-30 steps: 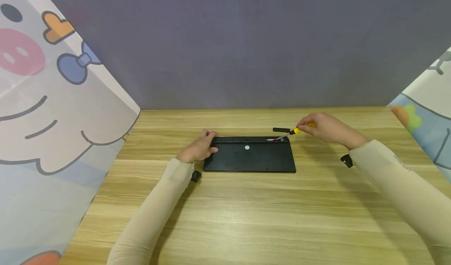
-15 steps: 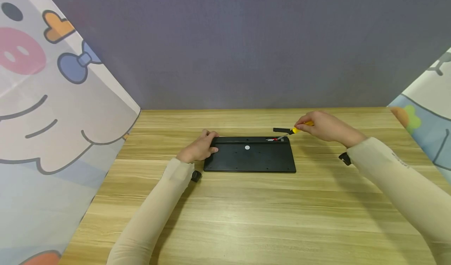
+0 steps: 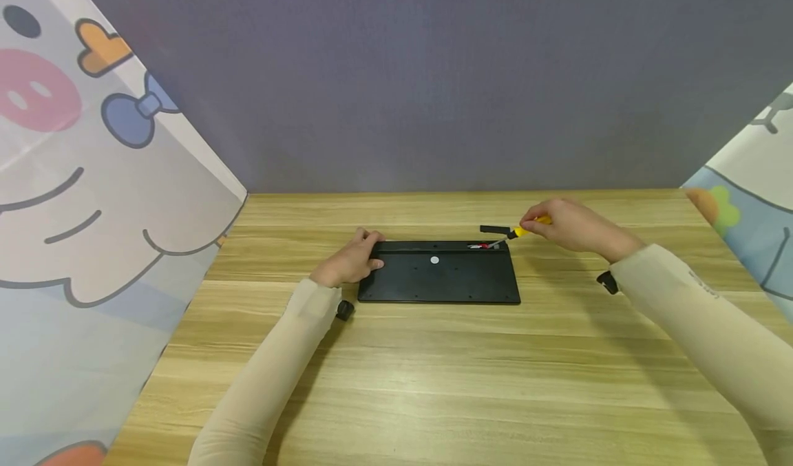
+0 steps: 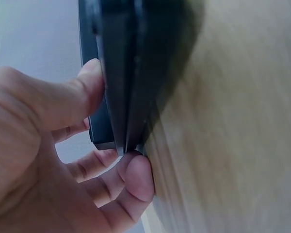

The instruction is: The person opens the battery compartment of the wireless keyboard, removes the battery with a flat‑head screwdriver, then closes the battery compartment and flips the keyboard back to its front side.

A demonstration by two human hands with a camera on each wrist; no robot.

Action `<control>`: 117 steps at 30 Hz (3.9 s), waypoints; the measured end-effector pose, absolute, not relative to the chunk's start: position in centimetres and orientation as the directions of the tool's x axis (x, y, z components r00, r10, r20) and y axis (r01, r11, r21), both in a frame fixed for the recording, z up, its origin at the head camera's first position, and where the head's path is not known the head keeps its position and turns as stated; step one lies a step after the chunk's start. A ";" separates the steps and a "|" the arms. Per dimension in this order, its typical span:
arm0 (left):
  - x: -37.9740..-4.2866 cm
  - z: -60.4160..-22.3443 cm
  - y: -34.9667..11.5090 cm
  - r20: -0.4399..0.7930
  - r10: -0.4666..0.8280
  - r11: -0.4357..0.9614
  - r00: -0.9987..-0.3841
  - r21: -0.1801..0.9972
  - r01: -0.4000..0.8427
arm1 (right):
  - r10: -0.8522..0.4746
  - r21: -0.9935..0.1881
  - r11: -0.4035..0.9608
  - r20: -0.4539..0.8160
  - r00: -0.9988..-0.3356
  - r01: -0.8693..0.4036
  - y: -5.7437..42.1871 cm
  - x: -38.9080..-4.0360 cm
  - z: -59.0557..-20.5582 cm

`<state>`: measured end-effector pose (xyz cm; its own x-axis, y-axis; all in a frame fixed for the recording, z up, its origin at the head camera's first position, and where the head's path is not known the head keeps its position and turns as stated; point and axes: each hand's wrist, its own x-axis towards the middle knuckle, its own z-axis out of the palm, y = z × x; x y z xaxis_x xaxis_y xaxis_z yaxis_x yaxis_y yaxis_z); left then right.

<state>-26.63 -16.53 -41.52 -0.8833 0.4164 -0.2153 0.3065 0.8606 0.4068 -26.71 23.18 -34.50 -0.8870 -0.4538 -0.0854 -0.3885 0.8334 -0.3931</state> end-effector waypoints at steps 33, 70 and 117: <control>-26.8 -41.7 -16.7 -0.214 0.408 0.860 -0.888 0.415 0.295 | -0.462 -0.445 0.785 0.044 -0.886 -0.431 25.8 -26.5 -38.6; -26.7 -41.4 -16.5 -0.213 0.437 0.860 -0.874 0.383 0.337 | -0.462 -0.532 0.767 -0.072 -0.884 -0.358 26.0 -28.1 -40.8; -27.1 -41.8 -16.3 -0.229 0.420 0.870 -0.878 0.378 0.317 | -0.424 -0.481 0.797 -0.017 -0.906 -0.364 27.6 -27.4 -41.2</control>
<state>-27.08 -16.35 -41.78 -0.8784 0.4197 -0.2289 0.3171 0.8698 0.3780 -27.43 27.65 -41.16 -0.9056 -0.4237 -0.0169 -0.3641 0.7975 -0.4810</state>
